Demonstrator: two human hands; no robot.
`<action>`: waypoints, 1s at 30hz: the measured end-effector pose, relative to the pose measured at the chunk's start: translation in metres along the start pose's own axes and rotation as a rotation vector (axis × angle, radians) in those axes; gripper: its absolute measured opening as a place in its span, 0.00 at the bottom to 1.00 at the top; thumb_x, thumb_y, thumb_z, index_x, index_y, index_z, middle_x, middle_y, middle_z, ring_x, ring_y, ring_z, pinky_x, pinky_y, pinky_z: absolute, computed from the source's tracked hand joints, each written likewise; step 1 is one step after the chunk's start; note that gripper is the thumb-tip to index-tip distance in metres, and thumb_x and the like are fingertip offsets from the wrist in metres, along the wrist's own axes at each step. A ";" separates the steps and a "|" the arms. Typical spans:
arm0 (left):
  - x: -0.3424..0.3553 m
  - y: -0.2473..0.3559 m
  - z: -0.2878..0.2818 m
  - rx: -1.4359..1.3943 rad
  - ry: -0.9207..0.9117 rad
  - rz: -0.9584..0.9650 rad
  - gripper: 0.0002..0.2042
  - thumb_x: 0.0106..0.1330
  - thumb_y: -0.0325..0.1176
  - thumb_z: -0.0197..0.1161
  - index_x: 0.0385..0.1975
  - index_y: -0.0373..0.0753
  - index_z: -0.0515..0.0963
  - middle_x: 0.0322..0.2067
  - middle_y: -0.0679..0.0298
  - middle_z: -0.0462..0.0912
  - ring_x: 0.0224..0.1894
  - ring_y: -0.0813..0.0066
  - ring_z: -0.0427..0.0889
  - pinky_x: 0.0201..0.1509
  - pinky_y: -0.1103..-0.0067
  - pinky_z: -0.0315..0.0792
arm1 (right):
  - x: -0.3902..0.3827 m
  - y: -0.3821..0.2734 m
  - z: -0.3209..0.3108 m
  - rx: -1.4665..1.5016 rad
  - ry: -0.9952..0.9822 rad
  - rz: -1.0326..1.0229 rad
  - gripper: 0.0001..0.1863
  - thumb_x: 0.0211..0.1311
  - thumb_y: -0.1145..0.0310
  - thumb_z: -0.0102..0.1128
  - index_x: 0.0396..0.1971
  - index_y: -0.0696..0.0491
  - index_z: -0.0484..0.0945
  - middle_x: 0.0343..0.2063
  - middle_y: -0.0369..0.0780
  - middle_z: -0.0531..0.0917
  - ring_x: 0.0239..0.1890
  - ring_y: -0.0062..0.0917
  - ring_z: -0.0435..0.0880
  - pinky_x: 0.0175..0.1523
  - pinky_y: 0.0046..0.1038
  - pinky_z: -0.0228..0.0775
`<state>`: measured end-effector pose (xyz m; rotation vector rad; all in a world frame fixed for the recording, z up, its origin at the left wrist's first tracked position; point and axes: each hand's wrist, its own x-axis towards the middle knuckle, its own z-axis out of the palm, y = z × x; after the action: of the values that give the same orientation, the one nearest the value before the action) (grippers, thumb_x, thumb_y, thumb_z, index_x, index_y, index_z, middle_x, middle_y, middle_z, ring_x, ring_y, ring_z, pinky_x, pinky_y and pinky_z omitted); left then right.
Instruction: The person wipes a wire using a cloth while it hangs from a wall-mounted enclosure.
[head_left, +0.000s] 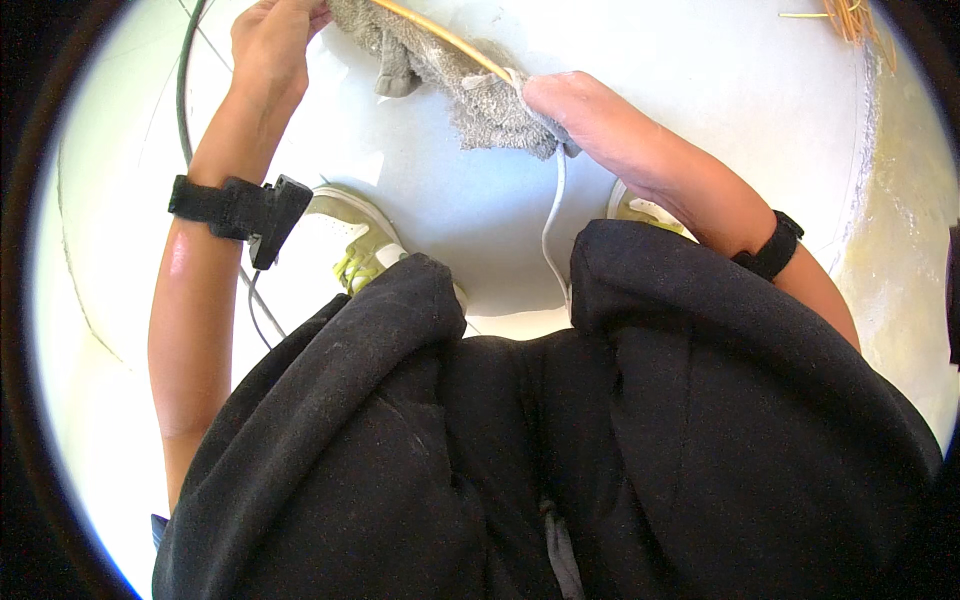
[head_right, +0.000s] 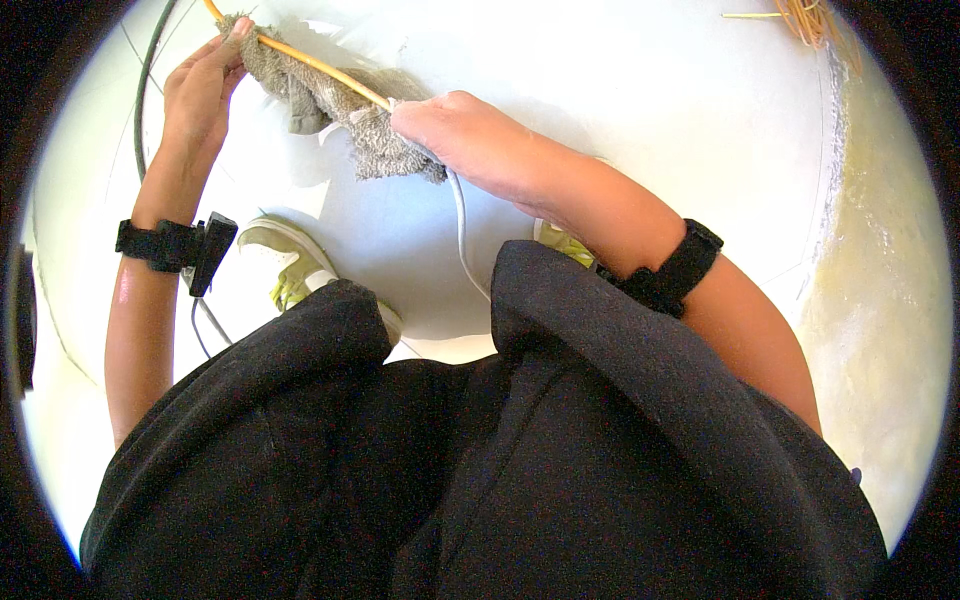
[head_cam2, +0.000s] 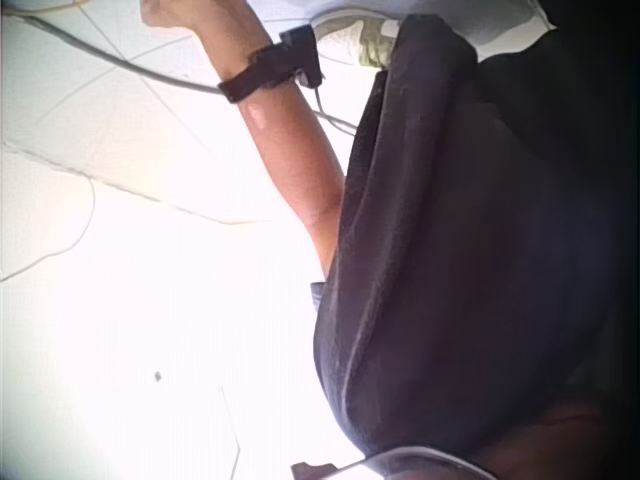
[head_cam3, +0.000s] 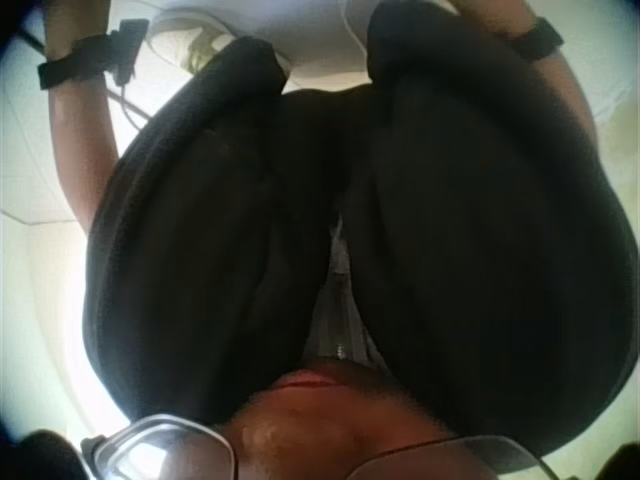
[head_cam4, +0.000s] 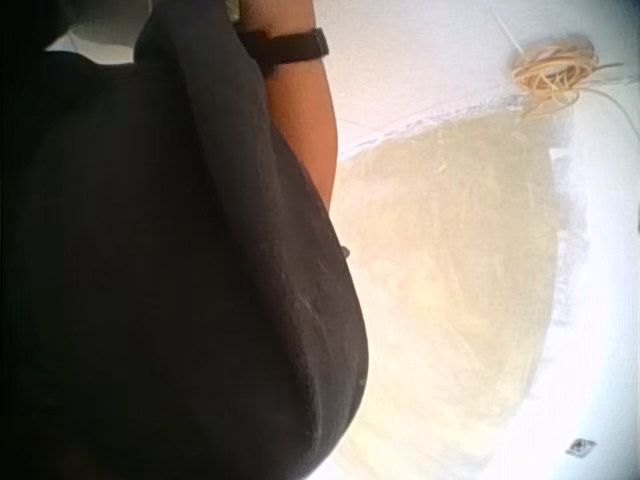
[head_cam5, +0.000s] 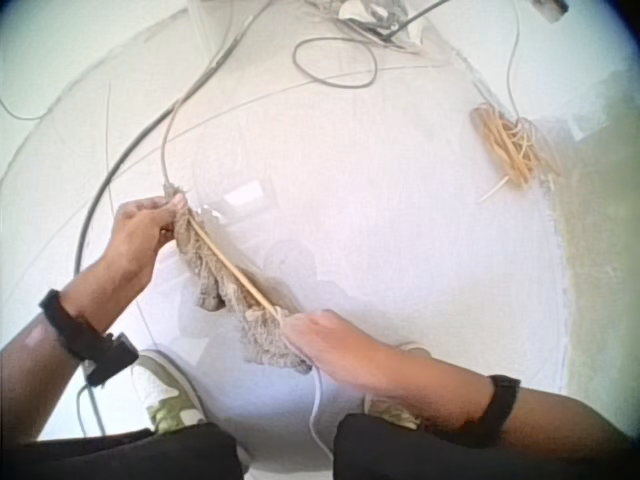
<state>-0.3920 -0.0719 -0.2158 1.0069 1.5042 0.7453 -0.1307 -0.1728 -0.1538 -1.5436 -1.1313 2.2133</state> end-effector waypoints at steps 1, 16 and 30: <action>0.001 -0.002 -0.001 0.008 -0.012 0.006 0.22 0.60 0.39 0.63 0.45 0.26 0.71 0.40 0.58 0.76 0.45 0.73 0.74 0.57 0.77 0.65 | 0.000 -0.001 0.000 -0.023 -0.006 0.017 0.20 0.60 0.59 0.42 0.25 0.61 0.75 0.19 0.35 0.73 0.24 0.17 0.66 0.31 0.26 0.59; -0.074 0.018 0.066 -0.086 -0.512 -0.099 0.17 0.65 0.41 0.56 0.44 0.34 0.75 0.38 0.65 0.79 0.42 0.81 0.75 0.53 0.82 0.66 | 0.007 -0.002 0.012 0.260 0.020 0.082 0.18 0.59 0.57 0.39 0.30 0.55 0.76 0.23 0.34 0.76 0.23 0.18 0.71 0.29 0.22 0.61; -0.058 0.020 0.056 -0.077 -0.205 -0.051 0.14 0.63 0.38 0.57 0.41 0.34 0.77 0.38 0.64 0.79 0.43 0.80 0.74 0.54 0.80 0.65 | -0.004 0.006 -0.005 0.138 -0.007 0.027 0.19 0.62 0.57 0.41 0.30 0.56 0.77 0.23 0.33 0.75 0.24 0.16 0.69 0.30 0.22 0.60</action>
<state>-0.3325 -0.1193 -0.1824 0.9537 1.3092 0.6393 -0.1233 -0.1767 -0.1555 -1.5044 -0.9433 2.2636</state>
